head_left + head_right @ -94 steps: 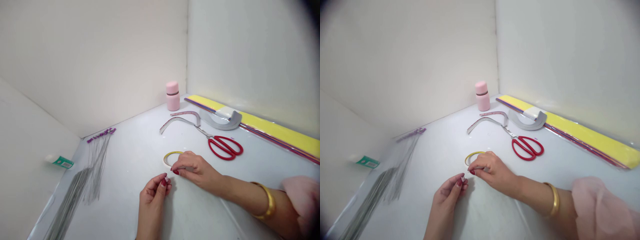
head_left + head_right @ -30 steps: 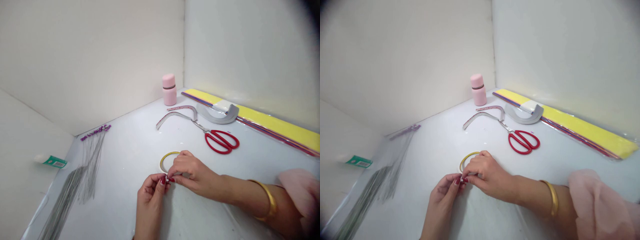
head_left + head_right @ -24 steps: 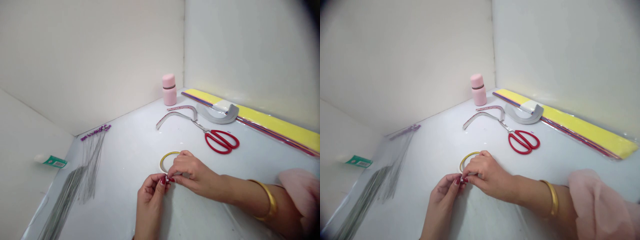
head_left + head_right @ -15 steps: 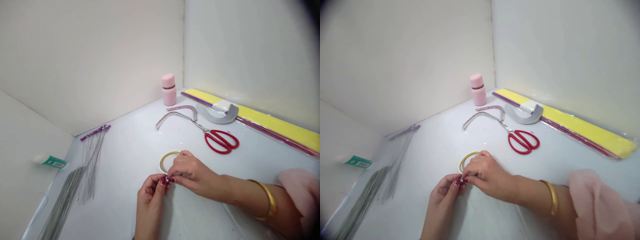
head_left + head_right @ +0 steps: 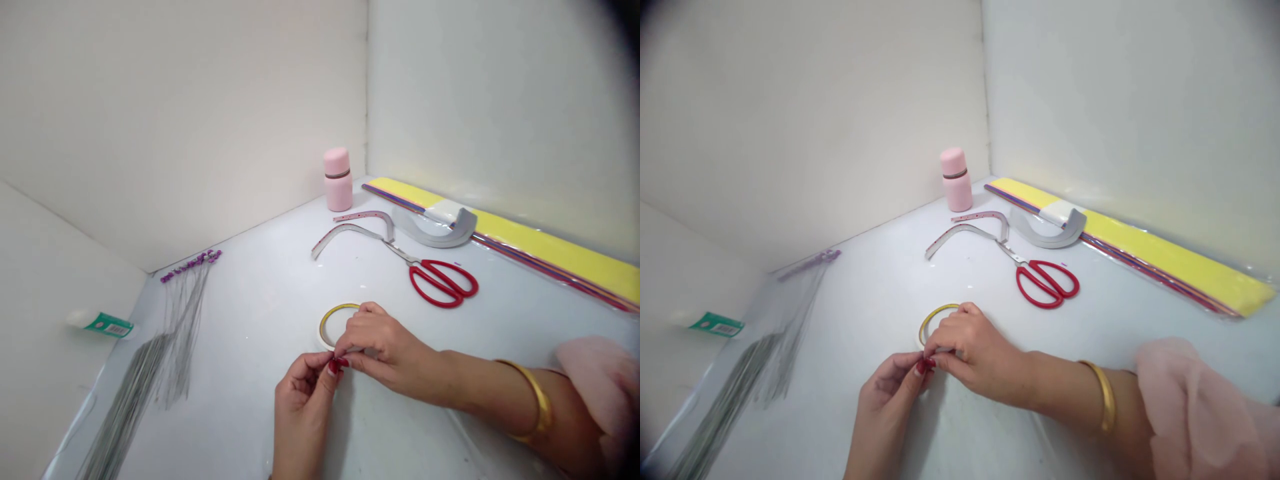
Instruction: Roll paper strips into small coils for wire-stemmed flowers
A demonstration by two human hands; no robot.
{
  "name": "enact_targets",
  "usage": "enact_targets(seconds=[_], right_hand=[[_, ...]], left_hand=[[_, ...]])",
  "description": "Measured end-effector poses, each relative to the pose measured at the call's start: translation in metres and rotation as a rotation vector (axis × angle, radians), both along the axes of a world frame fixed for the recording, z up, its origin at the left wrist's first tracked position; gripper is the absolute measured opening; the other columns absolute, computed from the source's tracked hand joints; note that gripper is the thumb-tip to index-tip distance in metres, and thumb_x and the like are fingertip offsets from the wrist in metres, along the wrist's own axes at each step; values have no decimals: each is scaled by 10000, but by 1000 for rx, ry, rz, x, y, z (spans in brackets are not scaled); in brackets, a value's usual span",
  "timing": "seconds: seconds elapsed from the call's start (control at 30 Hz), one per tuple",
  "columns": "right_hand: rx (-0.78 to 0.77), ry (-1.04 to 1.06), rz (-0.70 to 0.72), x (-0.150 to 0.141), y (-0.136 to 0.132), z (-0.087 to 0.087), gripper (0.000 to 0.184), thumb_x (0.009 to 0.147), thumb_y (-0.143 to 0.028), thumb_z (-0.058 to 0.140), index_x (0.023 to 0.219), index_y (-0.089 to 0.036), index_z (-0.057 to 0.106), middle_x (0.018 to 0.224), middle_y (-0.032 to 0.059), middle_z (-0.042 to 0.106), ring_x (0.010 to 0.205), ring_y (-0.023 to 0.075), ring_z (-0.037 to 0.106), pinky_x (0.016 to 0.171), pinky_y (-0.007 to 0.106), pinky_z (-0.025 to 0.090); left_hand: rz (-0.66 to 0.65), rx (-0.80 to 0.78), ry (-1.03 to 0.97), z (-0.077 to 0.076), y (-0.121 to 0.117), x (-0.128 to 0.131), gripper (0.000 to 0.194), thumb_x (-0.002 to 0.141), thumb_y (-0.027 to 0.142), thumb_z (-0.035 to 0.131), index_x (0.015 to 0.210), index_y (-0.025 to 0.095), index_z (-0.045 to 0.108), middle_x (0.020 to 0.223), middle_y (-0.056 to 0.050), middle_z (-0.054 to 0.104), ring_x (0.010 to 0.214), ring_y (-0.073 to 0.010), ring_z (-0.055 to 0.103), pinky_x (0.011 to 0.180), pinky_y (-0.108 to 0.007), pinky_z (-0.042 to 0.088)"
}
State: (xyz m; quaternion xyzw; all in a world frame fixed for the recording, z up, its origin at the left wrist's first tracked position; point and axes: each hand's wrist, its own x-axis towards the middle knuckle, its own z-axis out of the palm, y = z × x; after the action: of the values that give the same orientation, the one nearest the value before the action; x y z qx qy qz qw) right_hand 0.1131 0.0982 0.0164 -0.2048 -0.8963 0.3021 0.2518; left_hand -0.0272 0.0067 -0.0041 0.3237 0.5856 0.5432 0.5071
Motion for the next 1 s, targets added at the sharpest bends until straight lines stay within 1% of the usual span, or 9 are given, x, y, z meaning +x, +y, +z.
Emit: enact_targets(seconds=[0.17, 0.4, 0.6, 0.73, 0.8, 0.9, 1.0], right_hand=[[1, -6, -1, 1, -1, -1, 124, 818, -132, 486, 825, -184, 599, 684, -10, 588, 679, 117, 498, 753, 305, 283], [-17, -14, 0, 2, -1, -1, 128, 813, -120, 489, 836, -186, 597, 700, -11, 593, 689, 115, 501, 763, 301, 276], [-17, 0, 3, 0, 0, 1, 124, 806, -113, 492, 820, -177, 597, 681, -14, 586, 671, 110, 502, 752, 296, 274], [-15, -1, 16, 0, -1, 2, 129, 801, -105, 486, 819, -172, 596, 678, -12, 583, 673, 111, 504, 750, 295, 277], [-14, -1, 23, 1, -2, 1, 136, 799, -98, 480, 823, -171, 592, 676, -12, 581, 668, 111, 503, 751, 295, 280], [-30, 12, 24, 1, -2, 0, 148, 803, -95, 472, 858, -179, 580, 725, -8, 601, 698, 113, 514, 771, 299, 281], [-51, 30, 8, 2, -2, -2, 151, 804, -109, 483, 910, -183, 561, 803, -1, 623, 745, 119, 526, 802, 304, 278]], left_hand=[[37, -13, 7, 1, 1, 0, 150, 711, 274, 633, 786, 147, 660, 777, -55, 680, 732, -146, 582, 690, -240, 447], [51, -38, -14, 2, 2, 0, 143, 703, 263, 637, 780, 149, 674, 763, -50, 686, 715, -135, 585, 673, -220, 450], [58, -54, -16, 5, 1, 0, 169, 724, 291, 613, 796, 151, 675, 781, -44, 685, 729, -134, 589, 693, -221, 453], [52, -32, -14, 3, 3, 0, 144, 687, 275, 656, 753, 147, 664, 742, -39, 684, 706, -132, 584, 663, -210, 447], [34, -16, -22, 0, 4, 0, 138, 695, 268, 651, 758, 147, 659, 745, -41, 680, 706, -132, 580, 665, -216, 445], [38, -9, -10, -3, 4, -1, 142, 711, 271, 634, 782, 149, 653, 768, -45, 679, 723, -134, 579, 679, -224, 445], [50, -19, 21, -3, 2, -1, 156, 713, 288, 628, 782, 151, 648, 774, -48, 681, 730, -139, 585, 685, -227, 453]])
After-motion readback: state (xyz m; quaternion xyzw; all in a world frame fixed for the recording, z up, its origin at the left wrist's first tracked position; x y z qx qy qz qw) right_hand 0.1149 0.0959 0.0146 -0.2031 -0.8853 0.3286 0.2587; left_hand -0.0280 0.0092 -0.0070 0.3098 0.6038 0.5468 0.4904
